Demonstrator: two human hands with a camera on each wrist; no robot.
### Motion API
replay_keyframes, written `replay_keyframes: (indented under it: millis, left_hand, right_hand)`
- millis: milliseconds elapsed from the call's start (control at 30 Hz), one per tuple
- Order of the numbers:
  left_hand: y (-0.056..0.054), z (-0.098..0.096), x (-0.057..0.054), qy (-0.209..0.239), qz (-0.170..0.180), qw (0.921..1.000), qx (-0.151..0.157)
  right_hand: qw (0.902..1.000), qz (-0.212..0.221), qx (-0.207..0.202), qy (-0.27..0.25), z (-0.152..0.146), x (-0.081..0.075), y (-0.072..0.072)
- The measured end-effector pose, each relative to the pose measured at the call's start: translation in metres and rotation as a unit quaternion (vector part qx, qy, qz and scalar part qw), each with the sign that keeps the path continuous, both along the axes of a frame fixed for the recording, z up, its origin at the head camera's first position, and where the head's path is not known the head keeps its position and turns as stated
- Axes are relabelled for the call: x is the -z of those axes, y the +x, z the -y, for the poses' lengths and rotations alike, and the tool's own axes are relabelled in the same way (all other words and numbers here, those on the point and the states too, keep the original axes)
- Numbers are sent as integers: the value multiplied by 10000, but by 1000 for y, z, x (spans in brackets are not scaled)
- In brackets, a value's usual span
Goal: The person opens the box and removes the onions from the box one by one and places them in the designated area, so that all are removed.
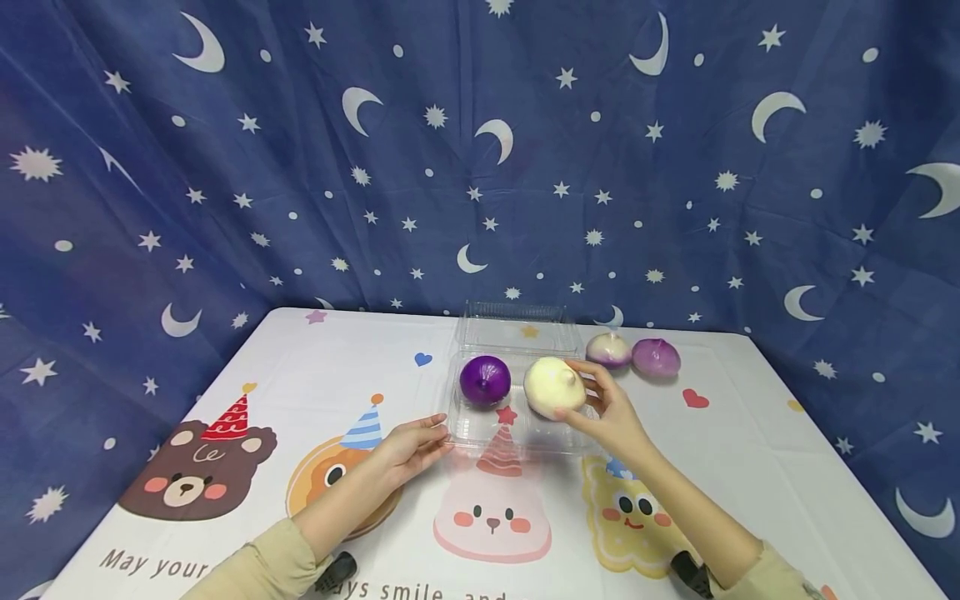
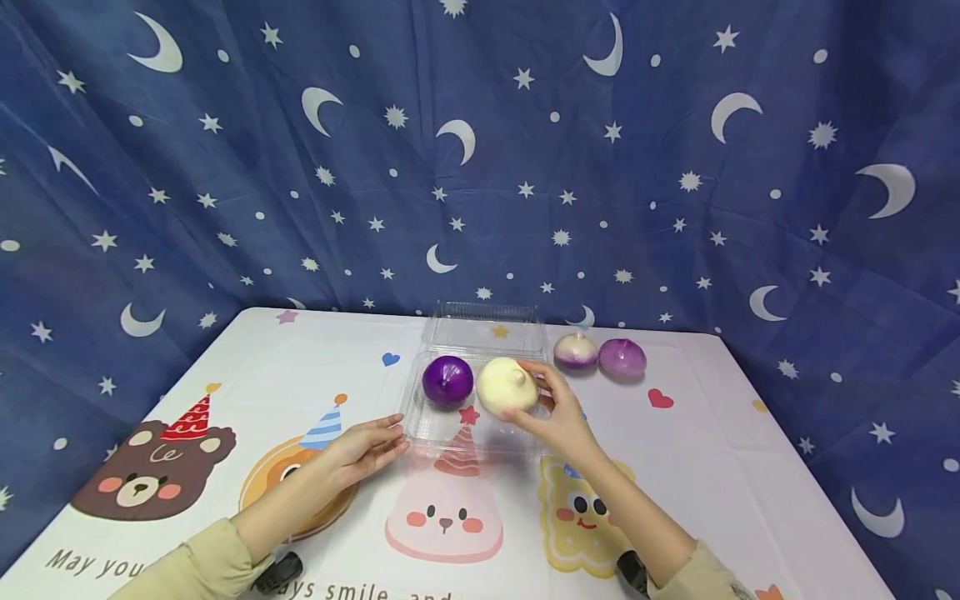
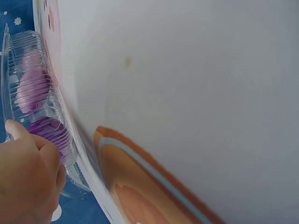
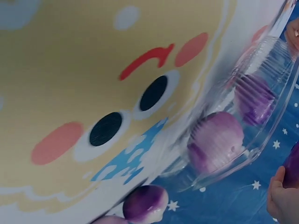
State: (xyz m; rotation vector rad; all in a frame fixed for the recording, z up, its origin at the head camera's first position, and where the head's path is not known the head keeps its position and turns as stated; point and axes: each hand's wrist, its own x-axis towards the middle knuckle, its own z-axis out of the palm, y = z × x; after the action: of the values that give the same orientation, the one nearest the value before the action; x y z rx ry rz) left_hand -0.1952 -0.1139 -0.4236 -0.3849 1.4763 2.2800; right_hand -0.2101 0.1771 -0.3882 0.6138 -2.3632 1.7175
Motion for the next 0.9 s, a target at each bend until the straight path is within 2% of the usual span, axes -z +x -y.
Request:
replay_keyframes:
  millis: [267,567,767,900]
  left_hand:
    - [-1,0,0,53,39,10000,-45]
    - [-2,0,-3,41,38,10000,-50]
    - [-3,0,-4,88,98,9999,-63]
    - [-2,-1,-3,64,128,9999,-68]
  right_hand:
    - [9995,-275,-37,-163,-13,4,-2]
    - [9998,-195,-74,-6,-25,7,-14]
    - [9992,-347,178,12,-34,4,-22]
    - [9988,-257,386,177,-40,3,-23]
